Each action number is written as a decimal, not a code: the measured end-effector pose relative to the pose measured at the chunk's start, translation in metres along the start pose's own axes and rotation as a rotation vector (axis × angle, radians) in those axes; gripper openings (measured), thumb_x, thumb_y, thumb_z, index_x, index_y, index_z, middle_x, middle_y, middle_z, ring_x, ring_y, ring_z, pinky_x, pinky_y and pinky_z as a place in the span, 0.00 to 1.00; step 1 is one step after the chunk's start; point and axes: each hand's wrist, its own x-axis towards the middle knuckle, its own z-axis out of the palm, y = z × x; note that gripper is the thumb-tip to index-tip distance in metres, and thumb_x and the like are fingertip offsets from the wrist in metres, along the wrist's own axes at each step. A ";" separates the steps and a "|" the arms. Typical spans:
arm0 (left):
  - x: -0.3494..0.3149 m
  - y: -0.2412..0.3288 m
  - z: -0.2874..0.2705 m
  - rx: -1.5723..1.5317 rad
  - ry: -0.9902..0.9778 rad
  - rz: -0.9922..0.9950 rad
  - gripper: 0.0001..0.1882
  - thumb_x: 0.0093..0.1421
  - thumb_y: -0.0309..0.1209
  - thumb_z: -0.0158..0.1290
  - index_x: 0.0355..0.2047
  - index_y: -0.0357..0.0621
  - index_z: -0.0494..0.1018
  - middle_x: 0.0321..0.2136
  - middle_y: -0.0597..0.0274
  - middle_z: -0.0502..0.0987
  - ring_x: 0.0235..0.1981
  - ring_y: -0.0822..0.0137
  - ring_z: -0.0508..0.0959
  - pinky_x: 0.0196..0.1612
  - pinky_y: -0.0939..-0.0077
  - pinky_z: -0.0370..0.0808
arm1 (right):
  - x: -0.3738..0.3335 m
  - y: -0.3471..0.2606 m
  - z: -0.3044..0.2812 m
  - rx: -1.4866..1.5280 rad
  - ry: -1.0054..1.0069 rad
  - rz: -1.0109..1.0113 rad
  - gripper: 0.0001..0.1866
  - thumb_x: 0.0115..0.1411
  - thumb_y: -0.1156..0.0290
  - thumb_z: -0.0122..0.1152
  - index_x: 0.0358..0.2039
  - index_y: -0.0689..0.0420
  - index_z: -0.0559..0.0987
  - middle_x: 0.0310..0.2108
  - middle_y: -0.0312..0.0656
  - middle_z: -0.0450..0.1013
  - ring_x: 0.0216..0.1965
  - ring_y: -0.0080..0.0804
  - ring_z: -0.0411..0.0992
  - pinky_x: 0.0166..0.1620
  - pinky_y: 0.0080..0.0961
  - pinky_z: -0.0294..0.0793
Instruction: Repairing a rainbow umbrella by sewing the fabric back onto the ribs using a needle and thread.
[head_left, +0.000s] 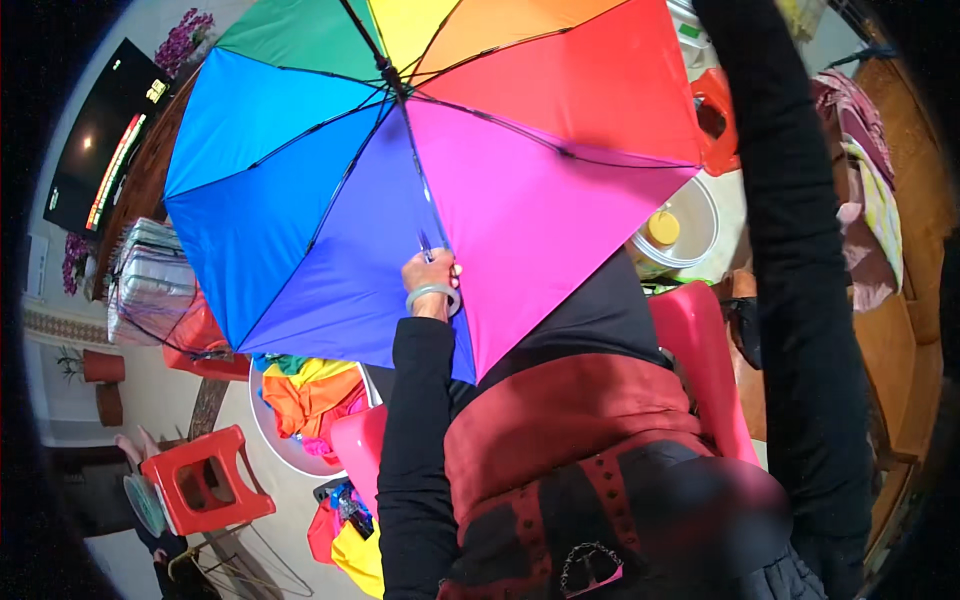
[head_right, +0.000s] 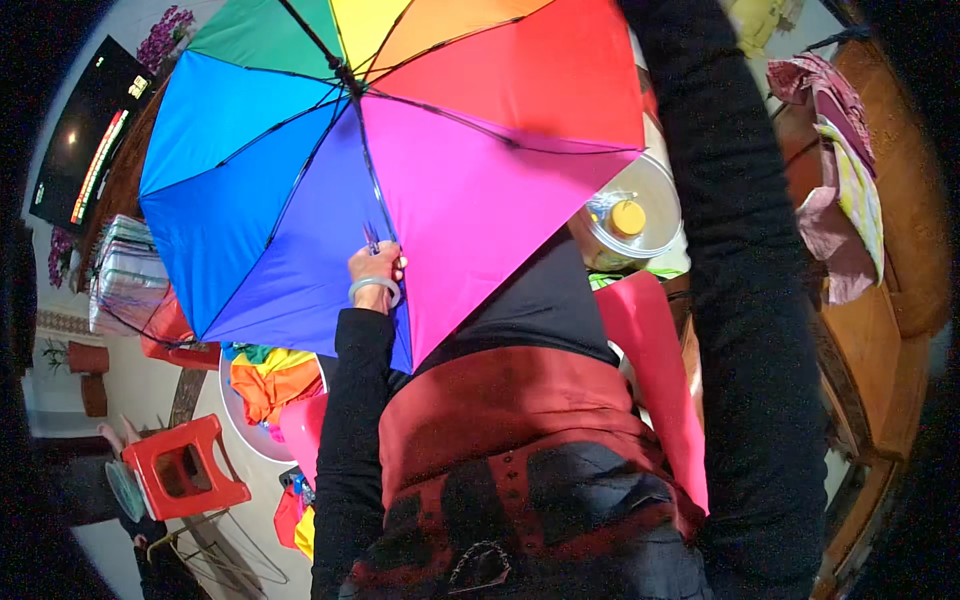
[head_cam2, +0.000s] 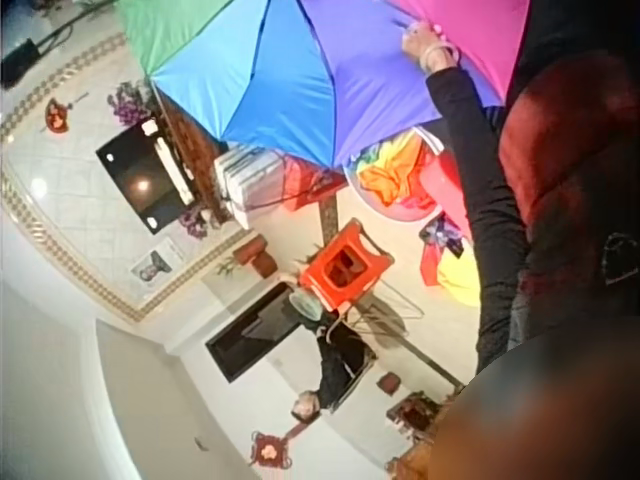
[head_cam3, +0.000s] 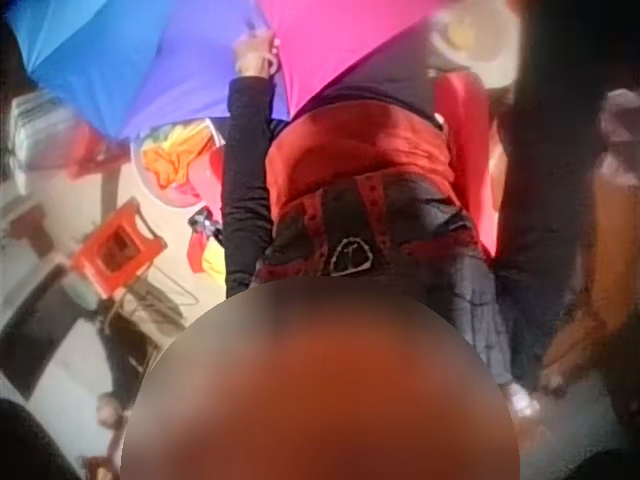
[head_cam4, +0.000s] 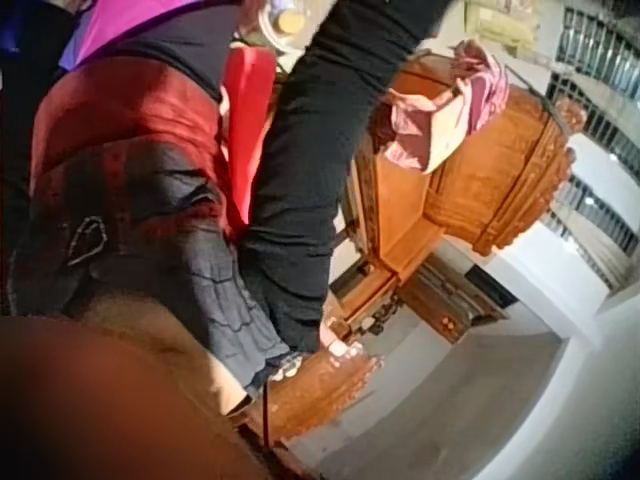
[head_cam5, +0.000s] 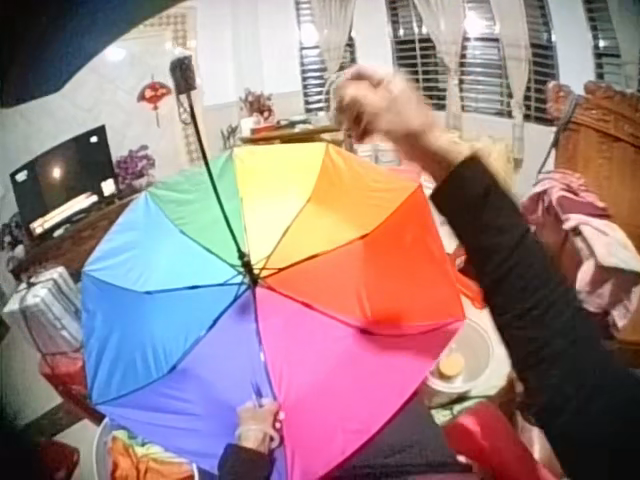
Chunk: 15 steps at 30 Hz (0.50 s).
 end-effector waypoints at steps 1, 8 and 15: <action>0.001 -0.001 0.001 -0.020 0.002 0.000 0.04 0.46 0.21 0.49 0.17 0.39 0.67 0.09 0.62 0.68 0.06 0.74 0.64 0.07 0.81 0.59 | -0.016 0.003 0.025 0.043 -0.015 0.132 0.07 0.55 0.69 0.45 0.28 0.59 0.70 0.17 0.36 0.68 0.16 0.21 0.67 0.17 0.16 0.68; 0.000 0.002 0.002 -0.130 0.020 -0.073 0.03 0.52 0.23 0.47 0.24 0.35 0.68 0.14 0.59 0.70 0.09 0.73 0.66 0.09 0.83 0.61 | -0.164 0.129 0.174 0.016 -0.495 0.551 0.08 0.53 0.71 0.46 0.24 0.62 0.71 0.15 0.40 0.68 0.14 0.24 0.67 0.18 0.25 0.69; 0.003 0.003 -0.003 -0.133 -0.040 -0.110 0.04 0.54 0.24 0.46 0.26 0.35 0.68 0.14 0.59 0.70 0.09 0.73 0.67 0.10 0.83 0.63 | -0.237 0.144 0.225 -0.389 -0.515 0.383 0.06 0.47 0.74 0.48 0.20 0.61 0.72 0.16 0.49 0.69 0.19 0.40 0.70 0.23 0.35 0.70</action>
